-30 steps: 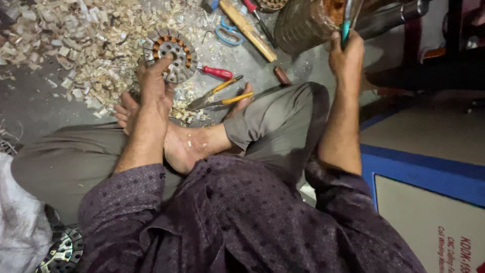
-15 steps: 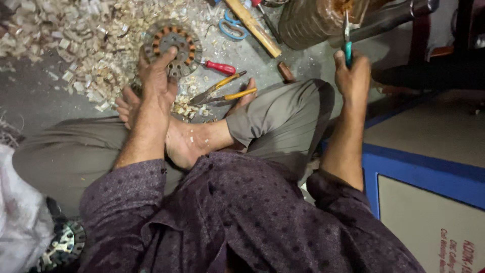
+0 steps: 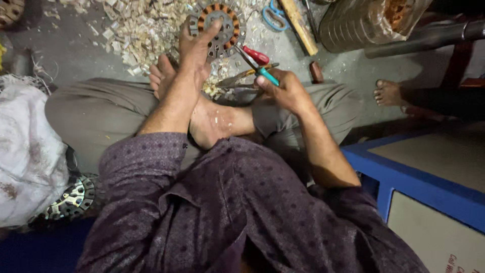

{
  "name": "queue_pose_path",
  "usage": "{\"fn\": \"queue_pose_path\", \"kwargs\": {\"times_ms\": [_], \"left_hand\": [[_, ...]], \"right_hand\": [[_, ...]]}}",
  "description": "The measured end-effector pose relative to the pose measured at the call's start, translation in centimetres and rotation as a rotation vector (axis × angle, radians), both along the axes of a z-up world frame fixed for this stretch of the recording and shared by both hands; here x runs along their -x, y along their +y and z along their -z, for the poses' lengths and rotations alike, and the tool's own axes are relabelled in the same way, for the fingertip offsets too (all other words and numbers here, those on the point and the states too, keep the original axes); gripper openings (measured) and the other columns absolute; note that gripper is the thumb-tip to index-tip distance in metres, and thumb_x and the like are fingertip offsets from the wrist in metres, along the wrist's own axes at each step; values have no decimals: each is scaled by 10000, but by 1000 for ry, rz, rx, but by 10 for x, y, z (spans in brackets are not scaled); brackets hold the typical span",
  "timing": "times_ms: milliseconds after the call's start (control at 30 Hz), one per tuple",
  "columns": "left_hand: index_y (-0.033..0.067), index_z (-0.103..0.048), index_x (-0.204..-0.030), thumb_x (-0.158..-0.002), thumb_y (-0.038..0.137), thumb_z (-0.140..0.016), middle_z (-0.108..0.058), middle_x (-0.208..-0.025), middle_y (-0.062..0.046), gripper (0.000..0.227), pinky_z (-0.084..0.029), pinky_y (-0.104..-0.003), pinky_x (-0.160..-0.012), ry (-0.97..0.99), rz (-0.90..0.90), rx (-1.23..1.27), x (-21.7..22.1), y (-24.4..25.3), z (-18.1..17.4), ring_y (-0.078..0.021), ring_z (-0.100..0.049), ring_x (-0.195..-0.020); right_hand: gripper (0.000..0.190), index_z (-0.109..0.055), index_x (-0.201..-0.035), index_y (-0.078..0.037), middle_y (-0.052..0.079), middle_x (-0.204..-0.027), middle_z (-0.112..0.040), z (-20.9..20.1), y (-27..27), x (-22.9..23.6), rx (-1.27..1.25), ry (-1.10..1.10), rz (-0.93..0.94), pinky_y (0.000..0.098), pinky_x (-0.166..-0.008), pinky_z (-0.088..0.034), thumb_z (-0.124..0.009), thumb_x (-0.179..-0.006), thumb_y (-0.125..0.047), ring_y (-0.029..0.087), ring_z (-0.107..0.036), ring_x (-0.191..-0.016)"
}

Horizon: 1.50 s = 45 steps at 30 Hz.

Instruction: The person sits on the floor and uses a screwdriver and pliers to adjust and trim copper windings on a circular stator component. They repeatedly rotate the part, pry at the windings, and cut protruding wire ends while surrounded by wood shavings and other tools.

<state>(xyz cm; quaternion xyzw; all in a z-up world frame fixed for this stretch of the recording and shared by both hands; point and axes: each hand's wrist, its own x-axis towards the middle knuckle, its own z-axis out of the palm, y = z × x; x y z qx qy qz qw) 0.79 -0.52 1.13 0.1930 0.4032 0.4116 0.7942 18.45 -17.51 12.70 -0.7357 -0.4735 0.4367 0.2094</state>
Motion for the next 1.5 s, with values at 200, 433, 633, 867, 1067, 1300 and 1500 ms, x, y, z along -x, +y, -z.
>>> {"fn": "queue_pose_path", "kwargs": {"times_ms": [200,433,633,867,1067,1300,1500], "left_hand": [[-5,-534,-1388,-782,154,-921,-721,-1165,-137,736,-658,-431,-855,-24,-9,-106,-11,2,13,-268,-736,-1017],[-1,-476,-1436,-781,159,-888,-733,-1180,-168,790,-627,-402,-922,106,35,-182,-12,-4,14,-252,-724,-1034],[-15,-395,-1461,-819,175,-897,-665,-1279,-133,837,-580,-366,-989,144,-27,-328,-11,2,7,-214,-679,-1153],[-45,-421,-1472,-739,390,-922,-696,-1254,-197,989,-550,-393,-1018,145,36,-273,-12,4,8,-247,-692,-1142],[-85,-441,-1480,-789,273,-946,-674,-1276,-234,928,-539,-408,-1043,-48,-11,-220,-11,-3,10,-285,-666,-1148],[1,-397,-1486,-784,306,-945,-652,-1328,-133,942,-554,-319,-1055,-4,125,-320,-11,1,6,-209,-658,-1209],[3,-497,-1485,-827,325,-902,-674,-1314,-132,837,-586,-337,-993,303,179,-395,-12,-1,12,-215,-662,-1166]], "right_hand": [[433,-700,-1075,6,46,-874,-750,2,11,-10,3,139,38,305,-640,-573,-675,-976,-415,107,-684,-724],[485,-727,-948,8,90,-759,-712,43,5,-4,-25,36,72,347,-606,-539,-656,-1000,-469,138,-634,-658],[504,-703,-905,35,203,-803,-668,62,9,8,-334,-601,-107,446,-608,-506,-717,-1016,-456,349,-646,-710],[428,-633,-858,-48,117,-723,-686,51,14,12,119,600,348,407,-515,-528,-624,-1006,-450,269,-641,-577],[427,-626,-860,-96,62,-745,-620,62,11,22,149,534,479,313,-464,-427,-616,-1024,-490,169,-534,-546],[478,-559,-811,-123,63,-744,-591,48,0,26,366,1620,590,275,-443,-389,-565,-1002,-562,154,-489,-543],[436,-644,-898,-85,83,-754,-636,26,-37,22,-15,819,251,279,-543,-460,-596,-1042,-495,165,-565,-590]]}}
